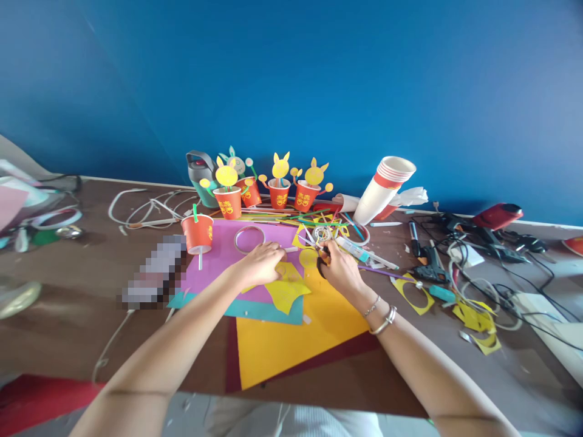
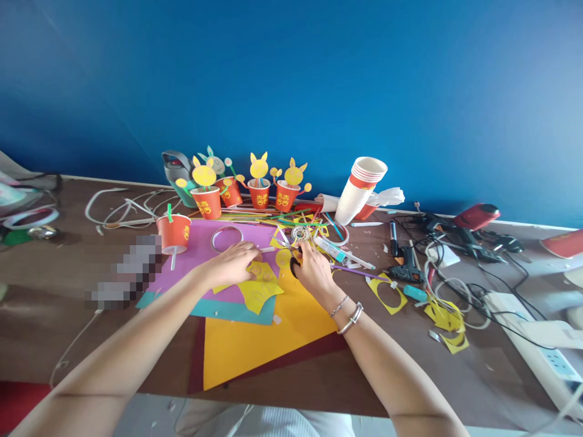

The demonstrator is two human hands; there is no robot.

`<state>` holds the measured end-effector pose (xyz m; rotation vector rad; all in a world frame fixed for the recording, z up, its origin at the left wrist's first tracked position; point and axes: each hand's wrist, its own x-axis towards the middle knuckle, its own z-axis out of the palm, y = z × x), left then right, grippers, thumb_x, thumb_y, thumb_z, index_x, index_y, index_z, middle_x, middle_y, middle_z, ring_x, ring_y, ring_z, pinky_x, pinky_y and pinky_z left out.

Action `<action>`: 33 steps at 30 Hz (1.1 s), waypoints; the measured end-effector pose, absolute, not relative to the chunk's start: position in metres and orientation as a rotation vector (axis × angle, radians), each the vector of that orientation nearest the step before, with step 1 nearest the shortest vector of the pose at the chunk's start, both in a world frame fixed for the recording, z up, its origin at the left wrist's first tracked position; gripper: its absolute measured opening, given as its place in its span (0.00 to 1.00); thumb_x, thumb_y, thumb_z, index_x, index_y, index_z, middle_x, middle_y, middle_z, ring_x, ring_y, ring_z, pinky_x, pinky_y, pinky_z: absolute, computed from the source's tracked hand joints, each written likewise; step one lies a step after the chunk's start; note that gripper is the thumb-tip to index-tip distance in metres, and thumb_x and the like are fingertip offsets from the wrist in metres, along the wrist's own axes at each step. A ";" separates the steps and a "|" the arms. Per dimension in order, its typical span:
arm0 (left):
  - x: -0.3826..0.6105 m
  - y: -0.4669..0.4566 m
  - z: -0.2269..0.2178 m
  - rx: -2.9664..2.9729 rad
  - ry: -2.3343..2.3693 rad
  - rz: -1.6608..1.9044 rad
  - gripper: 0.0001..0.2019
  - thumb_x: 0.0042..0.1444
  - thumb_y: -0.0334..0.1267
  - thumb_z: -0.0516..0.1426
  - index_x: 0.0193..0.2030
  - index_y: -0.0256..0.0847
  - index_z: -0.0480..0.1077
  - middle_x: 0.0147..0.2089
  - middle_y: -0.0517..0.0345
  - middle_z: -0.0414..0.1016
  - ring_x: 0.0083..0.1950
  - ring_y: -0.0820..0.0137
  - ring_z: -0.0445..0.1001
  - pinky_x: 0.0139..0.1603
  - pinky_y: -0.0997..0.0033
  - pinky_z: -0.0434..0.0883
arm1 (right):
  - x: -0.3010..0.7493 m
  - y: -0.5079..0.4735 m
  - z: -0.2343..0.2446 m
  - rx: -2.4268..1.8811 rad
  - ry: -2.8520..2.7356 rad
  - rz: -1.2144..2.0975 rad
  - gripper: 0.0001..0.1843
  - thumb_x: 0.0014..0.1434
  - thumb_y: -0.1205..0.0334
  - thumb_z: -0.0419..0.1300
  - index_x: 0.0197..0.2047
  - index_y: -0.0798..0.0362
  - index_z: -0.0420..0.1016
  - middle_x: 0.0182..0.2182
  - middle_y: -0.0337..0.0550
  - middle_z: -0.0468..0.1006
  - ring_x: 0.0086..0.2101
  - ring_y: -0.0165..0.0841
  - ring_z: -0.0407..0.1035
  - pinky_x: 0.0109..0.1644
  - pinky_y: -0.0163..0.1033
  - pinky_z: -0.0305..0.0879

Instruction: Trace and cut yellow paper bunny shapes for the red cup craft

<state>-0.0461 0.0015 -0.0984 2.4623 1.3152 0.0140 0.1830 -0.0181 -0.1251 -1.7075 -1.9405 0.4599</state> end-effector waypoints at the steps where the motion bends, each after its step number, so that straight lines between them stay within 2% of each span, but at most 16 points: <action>1: -0.047 0.002 -0.099 2.449 1.324 0.032 0.16 0.48 0.31 0.60 0.46 0.38 0.72 0.51 0.43 0.73 0.57 0.53 0.70 0.57 0.58 0.66 | 0.184 -0.018 -0.124 -1.705 -1.935 0.446 0.19 0.52 0.66 0.57 0.49 0.54 0.69 0.34 0.46 0.78 0.33 0.39 0.73 0.36 0.39 0.62; 4: -0.052 0.008 -0.099 2.346 1.322 0.173 0.12 0.46 0.33 0.62 0.39 0.40 0.73 0.46 0.47 0.75 0.51 0.54 0.73 0.51 0.62 0.68 | 0.187 -0.015 -0.122 -1.637 -1.894 0.546 0.17 0.51 0.66 0.58 0.46 0.53 0.70 0.33 0.44 0.78 0.30 0.36 0.71 0.36 0.39 0.62; 7: -0.057 0.018 -0.100 2.082 1.275 0.338 0.05 0.46 0.35 0.62 0.32 0.43 0.73 0.35 0.55 0.78 0.38 0.61 0.76 0.38 0.68 0.68 | 0.192 -0.011 -0.124 -1.431 -1.813 0.819 0.13 0.51 0.61 0.61 0.42 0.53 0.70 0.29 0.41 0.76 0.27 0.34 0.68 0.33 0.38 0.62; 9: -0.059 0.025 -0.100 1.907 1.225 0.439 0.03 0.45 0.36 0.62 0.29 0.44 0.73 0.29 0.58 0.77 0.33 0.64 0.75 0.33 0.70 0.66 | 0.195 -0.008 -0.126 -1.269 -1.720 1.039 0.15 0.51 0.57 0.65 0.40 0.53 0.69 0.28 0.40 0.75 0.27 0.33 0.68 0.32 0.38 0.63; 12: -0.061 0.032 -0.098 1.684 1.178 0.602 0.06 0.42 0.40 0.63 0.27 0.43 0.71 0.26 0.61 0.76 0.30 0.68 0.73 0.32 0.72 0.66 | 0.197 -0.006 -0.126 -1.187 -1.558 1.289 0.21 0.47 0.52 0.69 0.40 0.53 0.69 0.25 0.36 0.72 0.25 0.31 0.66 0.28 0.36 0.61; 15: -0.062 0.035 -0.094 1.510 1.179 0.781 0.11 0.41 0.43 0.64 0.28 0.41 0.71 0.27 0.61 0.76 0.31 0.69 0.73 0.34 0.72 0.66 | 0.197 -0.007 -0.122 -1.191 -1.460 1.410 0.22 0.47 0.49 0.69 0.39 0.53 0.69 0.22 0.35 0.71 0.22 0.28 0.63 0.24 0.33 0.57; 18: -0.062 0.036 -0.090 1.410 1.211 0.907 0.13 0.40 0.45 0.66 0.30 0.40 0.72 0.27 0.59 0.77 0.31 0.70 0.73 0.35 0.72 0.66 | 0.190 -0.011 -0.118 -1.166 -1.326 1.468 0.24 0.47 0.47 0.69 0.41 0.52 0.68 0.24 0.37 0.73 0.24 0.29 0.67 0.22 0.32 0.55; 21: -0.057 0.033 -0.090 1.432 1.192 0.895 0.14 0.40 0.45 0.66 0.30 0.39 0.73 0.28 0.57 0.78 0.32 0.68 0.74 0.36 0.70 0.67 | 0.179 -0.015 -0.119 -1.128 -1.191 1.457 0.27 0.43 0.51 0.71 0.43 0.52 0.67 0.27 0.37 0.72 0.26 0.30 0.69 0.22 0.31 0.56; 24: -0.049 0.027 -0.091 1.561 1.179 0.856 0.11 0.45 0.45 0.64 0.30 0.40 0.73 0.29 0.57 0.78 0.32 0.67 0.74 0.37 0.68 0.69 | 0.170 -0.017 -0.123 -1.105 -1.190 1.432 0.24 0.42 0.55 0.70 0.41 0.51 0.68 0.25 0.33 0.70 0.23 0.26 0.63 0.22 0.31 0.57; 26: -0.044 0.022 -0.090 1.683 1.220 0.923 0.10 0.48 0.43 0.62 0.34 0.40 0.74 0.34 0.56 0.79 0.36 0.66 0.75 0.40 0.68 0.70 | 0.168 -0.018 -0.125 -1.108 -1.189 1.408 0.22 0.42 0.56 0.69 0.39 0.50 0.68 0.24 0.32 0.68 0.22 0.25 0.60 0.22 0.31 0.59; 29: -0.040 0.014 -0.089 1.881 1.345 1.229 0.12 0.50 0.42 0.62 0.41 0.42 0.73 0.44 0.54 0.77 0.46 0.65 0.73 0.46 0.69 0.69 | 0.170 -0.017 -0.127 -1.120 -1.089 1.310 0.21 0.42 0.56 0.68 0.39 0.50 0.68 0.26 0.32 0.67 0.24 0.25 0.62 0.26 0.34 0.66; 30: -0.039 0.011 -0.089 1.919 1.373 1.293 0.10 0.51 0.42 0.61 0.39 0.42 0.72 0.42 0.54 0.77 0.44 0.66 0.73 0.44 0.70 0.68 | 0.172 -0.016 -0.127 -1.122 -1.041 1.262 0.21 0.42 0.56 0.67 0.39 0.50 0.67 0.26 0.32 0.66 0.24 0.25 0.62 0.27 0.34 0.68; 31: -0.038 0.008 -0.090 1.938 1.387 1.292 0.08 0.53 0.44 0.60 0.34 0.41 0.72 0.36 0.56 0.76 0.38 0.68 0.72 0.40 0.71 0.67 | 0.173 -0.015 -0.127 -1.122 -0.994 1.212 0.21 0.43 0.56 0.67 0.39 0.49 0.66 0.27 0.32 0.66 0.25 0.25 0.62 0.28 0.35 0.69; 33: -0.036 0.004 -0.094 1.931 1.380 1.125 0.18 0.57 0.48 0.57 0.21 0.40 0.65 0.20 0.62 0.65 0.25 0.73 0.64 0.28 0.74 0.61 | 0.174 -0.013 -0.127 -1.122 -0.920 1.131 0.20 0.44 0.55 0.67 0.39 0.49 0.65 0.28 0.32 0.65 0.26 0.26 0.63 0.30 0.36 0.71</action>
